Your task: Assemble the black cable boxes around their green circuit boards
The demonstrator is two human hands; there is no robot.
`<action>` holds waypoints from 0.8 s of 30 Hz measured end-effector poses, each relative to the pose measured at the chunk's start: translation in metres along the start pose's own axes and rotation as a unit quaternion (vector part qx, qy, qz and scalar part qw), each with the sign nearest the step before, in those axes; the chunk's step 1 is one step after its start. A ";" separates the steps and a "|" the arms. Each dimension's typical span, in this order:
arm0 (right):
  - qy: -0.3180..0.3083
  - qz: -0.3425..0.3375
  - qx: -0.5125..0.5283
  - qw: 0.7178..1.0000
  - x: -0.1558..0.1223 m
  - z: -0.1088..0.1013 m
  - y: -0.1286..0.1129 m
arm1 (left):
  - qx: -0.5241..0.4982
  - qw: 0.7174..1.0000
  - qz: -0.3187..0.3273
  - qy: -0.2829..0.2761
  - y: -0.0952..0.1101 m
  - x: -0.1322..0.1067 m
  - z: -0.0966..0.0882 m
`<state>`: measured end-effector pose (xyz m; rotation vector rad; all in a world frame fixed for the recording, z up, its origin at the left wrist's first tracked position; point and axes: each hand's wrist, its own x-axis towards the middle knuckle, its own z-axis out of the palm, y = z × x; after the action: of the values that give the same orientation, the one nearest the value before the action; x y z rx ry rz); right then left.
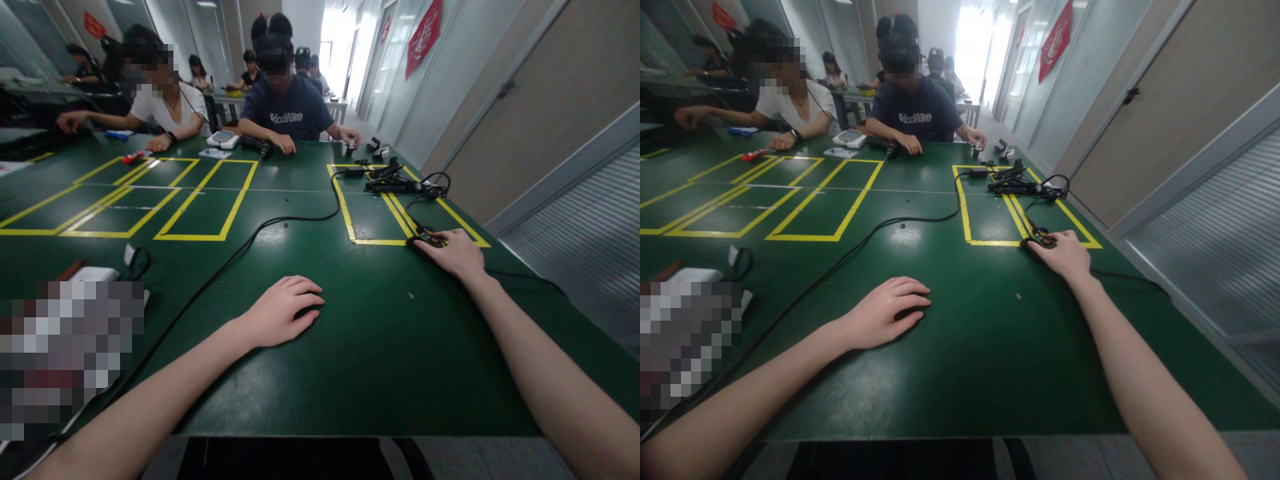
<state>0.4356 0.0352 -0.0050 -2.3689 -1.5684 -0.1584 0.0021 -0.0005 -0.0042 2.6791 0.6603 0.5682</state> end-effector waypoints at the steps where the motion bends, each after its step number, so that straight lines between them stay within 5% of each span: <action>1: -0.008 0.003 -0.004 1.000 -0.002 0.001 -0.007 | 0.000 1.000 -0.001 -0.001 0.000 0.000 0.000; 5: -0.020 -0.061 0.009 0.998 -0.016 0.006 -0.035 | 0.002 1.000 -0.002 -0.001 0.000 0.000 0.000; 9: -0.005 -0.219 0.072 0.973 -0.038 0.010 -0.064 | 0.004 1.000 0.000 0.004 0.001 0.001 0.000; 16: -0.093 -0.485 0.189 0.849 -0.101 -0.003 -0.124 | -0.013 0.998 0.007 0.056 0.008 0.002 -0.003; 20: -0.121 -0.558 0.193 0.798 -0.127 -0.010 -0.138 | -0.011 0.997 0.025 0.068 0.013 0.001 -0.006; 24: -0.110 -0.569 0.203 0.789 -0.131 -0.012 -0.138 | -0.020 0.998 0.036 0.040 0.016 0.002 -0.007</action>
<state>0.2579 -0.0342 -0.0011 -0.8870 -2.5994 0.2083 0.0061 -0.0117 0.0087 2.6626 0.5699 0.7033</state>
